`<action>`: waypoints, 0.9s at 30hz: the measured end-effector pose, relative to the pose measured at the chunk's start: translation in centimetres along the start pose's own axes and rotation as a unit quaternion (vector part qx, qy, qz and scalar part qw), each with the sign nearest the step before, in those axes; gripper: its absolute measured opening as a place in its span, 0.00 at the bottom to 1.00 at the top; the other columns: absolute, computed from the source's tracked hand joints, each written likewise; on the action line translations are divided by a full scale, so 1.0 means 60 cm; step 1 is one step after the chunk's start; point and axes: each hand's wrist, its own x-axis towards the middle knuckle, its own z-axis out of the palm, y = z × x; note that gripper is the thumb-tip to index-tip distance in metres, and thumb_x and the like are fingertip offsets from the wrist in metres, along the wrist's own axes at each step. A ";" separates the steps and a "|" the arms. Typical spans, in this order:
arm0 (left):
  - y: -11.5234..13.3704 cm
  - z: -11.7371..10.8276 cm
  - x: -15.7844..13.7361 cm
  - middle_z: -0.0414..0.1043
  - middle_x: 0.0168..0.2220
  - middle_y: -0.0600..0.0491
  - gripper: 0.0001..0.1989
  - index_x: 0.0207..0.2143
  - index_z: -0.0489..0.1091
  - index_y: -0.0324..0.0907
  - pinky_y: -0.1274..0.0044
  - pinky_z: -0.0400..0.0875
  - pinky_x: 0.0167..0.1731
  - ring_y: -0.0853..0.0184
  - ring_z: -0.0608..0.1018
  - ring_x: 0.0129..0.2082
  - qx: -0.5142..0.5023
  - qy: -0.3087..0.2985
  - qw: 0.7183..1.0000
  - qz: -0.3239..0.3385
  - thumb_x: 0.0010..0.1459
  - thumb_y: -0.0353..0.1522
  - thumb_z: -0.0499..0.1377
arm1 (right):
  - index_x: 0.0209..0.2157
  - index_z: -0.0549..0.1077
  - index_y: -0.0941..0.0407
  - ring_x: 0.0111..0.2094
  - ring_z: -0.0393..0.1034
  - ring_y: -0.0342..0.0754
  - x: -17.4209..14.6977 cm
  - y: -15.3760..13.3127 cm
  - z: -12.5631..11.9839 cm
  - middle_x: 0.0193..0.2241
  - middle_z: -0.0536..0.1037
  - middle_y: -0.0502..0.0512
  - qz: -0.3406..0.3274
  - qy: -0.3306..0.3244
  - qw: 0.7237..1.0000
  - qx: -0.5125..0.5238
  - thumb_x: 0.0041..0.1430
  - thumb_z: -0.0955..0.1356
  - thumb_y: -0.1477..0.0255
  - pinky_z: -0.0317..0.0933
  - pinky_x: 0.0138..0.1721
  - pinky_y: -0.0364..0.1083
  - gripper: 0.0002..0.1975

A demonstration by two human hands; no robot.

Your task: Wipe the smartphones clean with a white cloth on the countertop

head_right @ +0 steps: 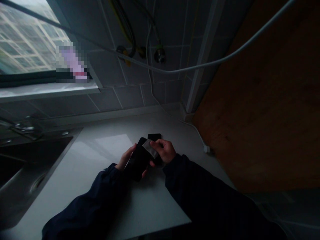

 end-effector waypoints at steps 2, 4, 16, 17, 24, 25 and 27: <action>-0.002 -0.003 0.001 0.80 0.41 0.33 0.44 0.55 0.69 0.27 0.68 0.74 0.25 0.53 0.82 0.26 -0.004 -0.002 1.000 0.006 0.61 0.59 0.48 | 0.24 0.69 0.54 0.16 0.64 0.43 0.000 -0.001 0.000 0.16 0.71 0.48 0.002 0.006 1.000 -0.005 0.49 0.74 0.45 0.54 0.17 0.43 0.26; -0.003 -0.005 0.002 0.80 0.41 0.34 0.43 0.54 0.70 0.28 0.69 0.74 0.25 0.53 0.82 0.26 -0.003 -0.004 1.000 0.006 0.61 0.59 0.49 | 0.24 0.69 0.54 0.16 0.63 0.43 0.001 0.001 0.000 0.16 0.71 0.48 0.008 0.006 1.000 -0.004 0.48 0.74 0.45 0.53 0.17 0.43 0.27; -0.002 -0.006 0.001 0.79 0.44 0.34 0.42 0.50 0.73 0.27 0.67 0.75 0.28 0.53 0.83 0.27 0.009 0.010 1.000 0.004 0.61 0.59 0.49 | 0.28 0.77 0.57 0.20 0.67 0.43 0.017 0.009 -0.018 0.20 0.75 0.50 0.017 -0.029 0.999 -0.001 0.46 0.76 0.45 0.57 0.22 0.43 0.27; -0.001 -0.004 0.000 0.79 0.44 0.34 0.41 0.50 0.73 0.27 0.68 0.75 0.27 0.53 0.82 0.27 0.007 0.010 1.000 0.002 0.61 0.59 0.49 | 0.27 0.77 0.57 0.20 0.67 0.43 0.017 0.007 -0.018 0.20 0.75 0.50 0.013 -0.027 1.000 -0.009 0.46 0.76 0.45 0.58 0.22 0.43 0.27; 0.004 0.007 -0.002 0.80 0.35 0.36 0.42 0.51 0.71 0.27 0.70 0.73 0.27 0.54 0.82 0.26 0.009 0.008 1.000 -0.010 0.59 0.60 0.52 | 0.23 0.74 0.56 0.20 0.66 0.44 0.013 -0.003 -0.018 0.18 0.73 0.50 0.001 -0.017 0.998 -0.062 0.46 0.74 0.43 0.58 0.21 0.44 0.28; 0.004 0.007 -0.002 0.80 0.36 0.36 0.42 0.51 0.71 0.27 0.70 0.73 0.26 0.54 0.82 0.26 0.010 0.008 1.000 -0.011 0.58 0.60 0.52 | 0.23 0.73 0.56 0.19 0.66 0.44 0.012 -0.004 -0.017 0.18 0.73 0.49 0.002 -0.017 0.998 -0.060 0.46 0.74 0.43 0.57 0.21 0.44 0.28; 0.003 0.005 -0.001 0.80 0.37 0.36 0.42 0.51 0.71 0.27 0.70 0.73 0.26 0.54 0.82 0.26 0.009 0.010 1.000 -0.007 0.59 0.60 0.52 | 0.22 0.72 0.55 0.18 0.65 0.44 0.011 -0.006 -0.015 0.17 0.72 0.49 0.009 -0.017 0.999 -0.046 0.45 0.75 0.43 0.56 0.19 0.44 0.28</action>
